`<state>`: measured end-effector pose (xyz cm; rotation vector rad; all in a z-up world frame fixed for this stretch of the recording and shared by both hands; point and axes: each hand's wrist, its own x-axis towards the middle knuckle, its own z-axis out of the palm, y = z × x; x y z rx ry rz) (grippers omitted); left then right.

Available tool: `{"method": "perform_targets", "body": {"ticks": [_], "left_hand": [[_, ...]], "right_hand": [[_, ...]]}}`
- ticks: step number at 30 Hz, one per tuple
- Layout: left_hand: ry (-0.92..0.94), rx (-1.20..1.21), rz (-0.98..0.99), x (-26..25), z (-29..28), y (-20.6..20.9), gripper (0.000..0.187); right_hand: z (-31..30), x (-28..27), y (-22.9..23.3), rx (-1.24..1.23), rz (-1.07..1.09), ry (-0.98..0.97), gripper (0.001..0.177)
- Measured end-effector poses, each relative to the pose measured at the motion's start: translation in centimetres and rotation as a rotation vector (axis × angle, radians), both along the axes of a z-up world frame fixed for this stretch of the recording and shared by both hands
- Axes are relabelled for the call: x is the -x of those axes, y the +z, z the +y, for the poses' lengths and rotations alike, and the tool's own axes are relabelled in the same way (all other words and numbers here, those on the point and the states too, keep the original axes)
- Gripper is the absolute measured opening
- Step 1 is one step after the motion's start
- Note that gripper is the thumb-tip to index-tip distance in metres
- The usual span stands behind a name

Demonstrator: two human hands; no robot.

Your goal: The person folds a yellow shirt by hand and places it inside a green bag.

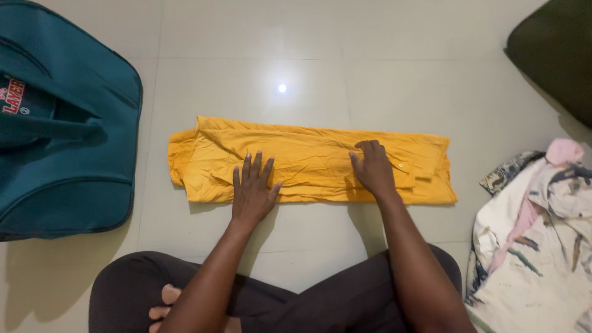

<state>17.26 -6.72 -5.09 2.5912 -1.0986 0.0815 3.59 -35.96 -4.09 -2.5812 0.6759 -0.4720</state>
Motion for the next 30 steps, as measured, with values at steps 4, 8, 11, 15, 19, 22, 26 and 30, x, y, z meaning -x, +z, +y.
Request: {"method": "perform_targets", "body": {"ticks": [4,8,11,15,19,22,26,30], "left_hand": [[0.053,-0.147,0.173,-0.4,0.4,-1.8,0.082],[0.041,-0.194,0.123,-0.5,0.5,-3.2,0.089],[0.032,-0.260,0.173,-0.8,0.6,-3.0,0.091],[-0.012,-0.312,0.336,-2.0,1.8,-1.2,0.092],[-0.040,-0.453,0.434,-4.5,4.1,0.9,0.095],[-0.045,-0.118,0.440,-8.1,8.0,1.1,0.081],[0.273,0.140,0.499,-10.9,12.2,1.2,0.043],[0.378,-0.008,0.584,-11.5,12.0,1.2,0.039]], "right_hand": [[0.8,-2.5,-5.0,0.142,-0.061,0.132,0.050],[2.8,-3.2,-6.3,0.203,0.156,0.145,0.059],[3.5,-3.4,-6.4,0.131,0.199,0.127,0.058],[3.8,-3.4,-6.0,0.142,0.227,0.118,0.060],[4.3,-3.2,-5.8,0.108,0.223,0.116,0.059],[4.8,-4.1,-5.7,0.122,0.266,0.079,0.058],[6.8,-5.2,-5.6,0.234,0.120,0.186,0.057],[7.9,-6.2,-5.7,0.210,0.095,0.292,0.057]]}}
